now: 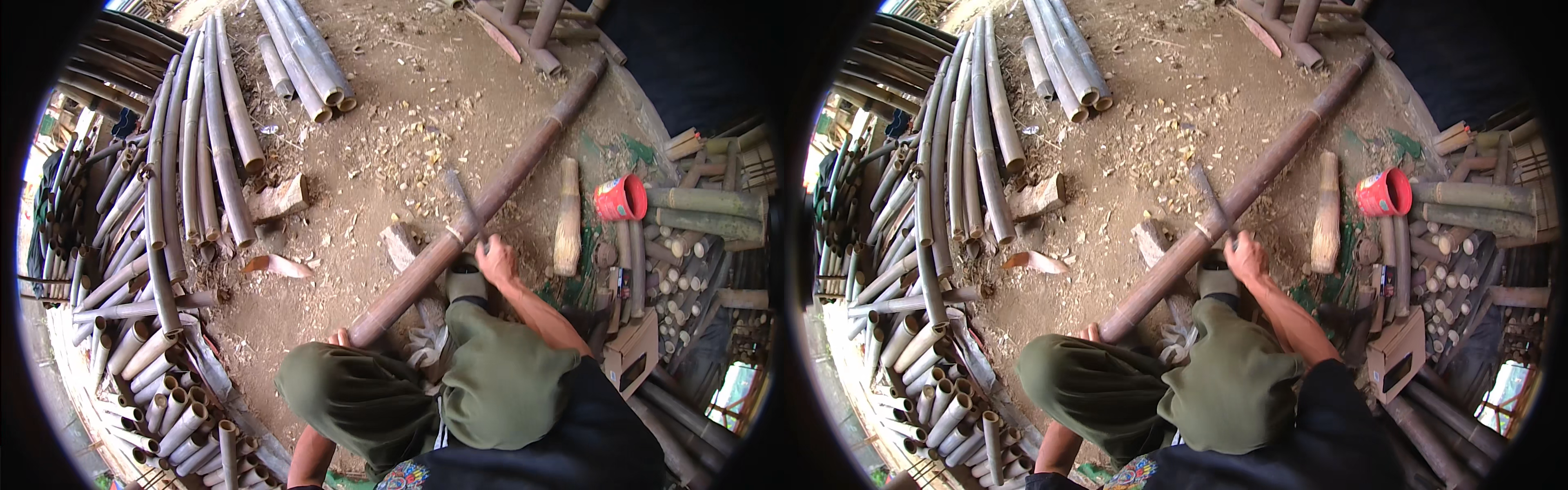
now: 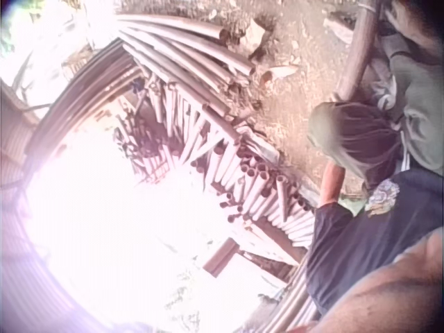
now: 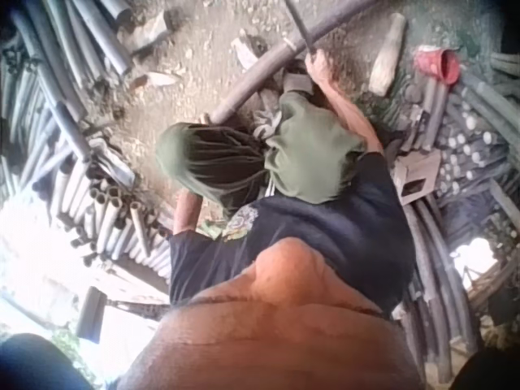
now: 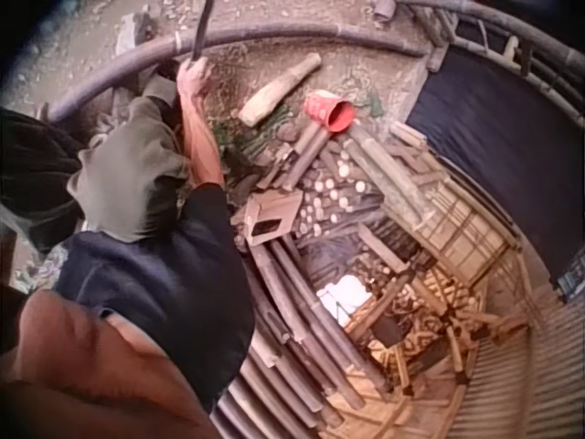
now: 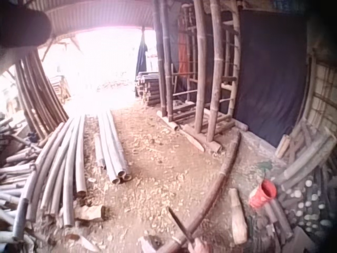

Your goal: The person sits on the ground and uses a knife to shave the outer layer off a long bamboo pole. They hold the pole with one hand and scrape the knife along its length, creating wood shavings. The person rotates the pole to work on different sides and occasionally moves the pole to a new position.

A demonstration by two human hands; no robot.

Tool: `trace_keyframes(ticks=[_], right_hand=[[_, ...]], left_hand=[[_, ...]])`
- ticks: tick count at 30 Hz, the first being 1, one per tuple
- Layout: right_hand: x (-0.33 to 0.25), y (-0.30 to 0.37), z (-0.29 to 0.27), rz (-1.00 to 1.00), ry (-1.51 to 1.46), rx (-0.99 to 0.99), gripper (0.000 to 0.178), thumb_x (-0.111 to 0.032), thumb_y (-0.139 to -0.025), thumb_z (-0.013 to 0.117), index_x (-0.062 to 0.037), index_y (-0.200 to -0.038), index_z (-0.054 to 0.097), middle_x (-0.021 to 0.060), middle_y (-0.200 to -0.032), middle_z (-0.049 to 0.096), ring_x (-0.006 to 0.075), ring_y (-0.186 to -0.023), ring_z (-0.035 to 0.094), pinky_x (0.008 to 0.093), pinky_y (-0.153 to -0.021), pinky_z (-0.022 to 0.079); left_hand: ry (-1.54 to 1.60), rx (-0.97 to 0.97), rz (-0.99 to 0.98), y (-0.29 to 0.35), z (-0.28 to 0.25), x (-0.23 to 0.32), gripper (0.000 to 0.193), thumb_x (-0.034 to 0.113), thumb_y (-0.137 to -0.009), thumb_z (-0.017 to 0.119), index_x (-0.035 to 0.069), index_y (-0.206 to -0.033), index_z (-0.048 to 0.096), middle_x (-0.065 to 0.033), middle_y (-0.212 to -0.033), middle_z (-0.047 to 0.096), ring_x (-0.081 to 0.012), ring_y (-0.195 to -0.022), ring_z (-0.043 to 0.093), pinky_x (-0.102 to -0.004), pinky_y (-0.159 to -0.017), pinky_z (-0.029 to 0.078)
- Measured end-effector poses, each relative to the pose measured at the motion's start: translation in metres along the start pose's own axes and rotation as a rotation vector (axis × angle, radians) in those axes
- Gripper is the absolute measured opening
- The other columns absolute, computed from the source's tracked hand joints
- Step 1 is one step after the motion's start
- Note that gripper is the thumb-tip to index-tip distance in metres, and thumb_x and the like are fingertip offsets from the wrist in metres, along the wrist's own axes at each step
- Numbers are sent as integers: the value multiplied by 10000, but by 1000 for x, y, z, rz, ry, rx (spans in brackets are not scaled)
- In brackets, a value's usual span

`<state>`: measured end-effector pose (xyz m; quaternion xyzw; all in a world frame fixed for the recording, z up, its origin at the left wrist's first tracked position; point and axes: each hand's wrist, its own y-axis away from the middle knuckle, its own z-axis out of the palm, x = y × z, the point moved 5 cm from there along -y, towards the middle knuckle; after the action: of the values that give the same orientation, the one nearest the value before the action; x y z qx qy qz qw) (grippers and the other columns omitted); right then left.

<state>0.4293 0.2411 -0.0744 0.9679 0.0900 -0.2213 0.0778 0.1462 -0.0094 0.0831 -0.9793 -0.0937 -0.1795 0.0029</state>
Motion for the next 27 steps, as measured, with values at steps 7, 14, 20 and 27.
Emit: trace_keyframes(ticks=[7,14,20,27], right_hand=[[6,-9,-7,124,2,81,314,-334,-870,655,-31,-916,589,219,-790,676,442,-736,661,517,-646,529],[-2,7,-6,101,18,7,292,-330,-843,674,-60,-911,586,187,-822,671,421,-742,663,518,-652,526],[-16,-1,-10,-283,52,-78,274,-304,-869,655,-44,-936,597,211,-847,690,429,-776,675,520,-666,538],[-25,0,-15,-415,87,-159,291,-324,-877,649,-41,-910,587,231,-799,683,436,-737,669,528,-654,530]], left_hand=[[-4,6,24,-5,-3,0,544,201,-856,659,-44,-1306,477,-227,-1023,601,-377,-900,597,-500,-808,439],[-10,6,32,-4,-7,-1,561,205,-851,668,-42,-1317,473,-227,-1026,602,-373,-900,598,-499,-812,439],[-9,26,34,-9,-7,-1,576,209,-847,675,-39,-1325,470,-228,-1029,603,-370,-900,600,-499,-815,440],[-2,21,31,-2,-7,2,594,213,-842,683,-37,-1336,466,-228,-1032,604,-366,-901,602,-499,-819,440]])
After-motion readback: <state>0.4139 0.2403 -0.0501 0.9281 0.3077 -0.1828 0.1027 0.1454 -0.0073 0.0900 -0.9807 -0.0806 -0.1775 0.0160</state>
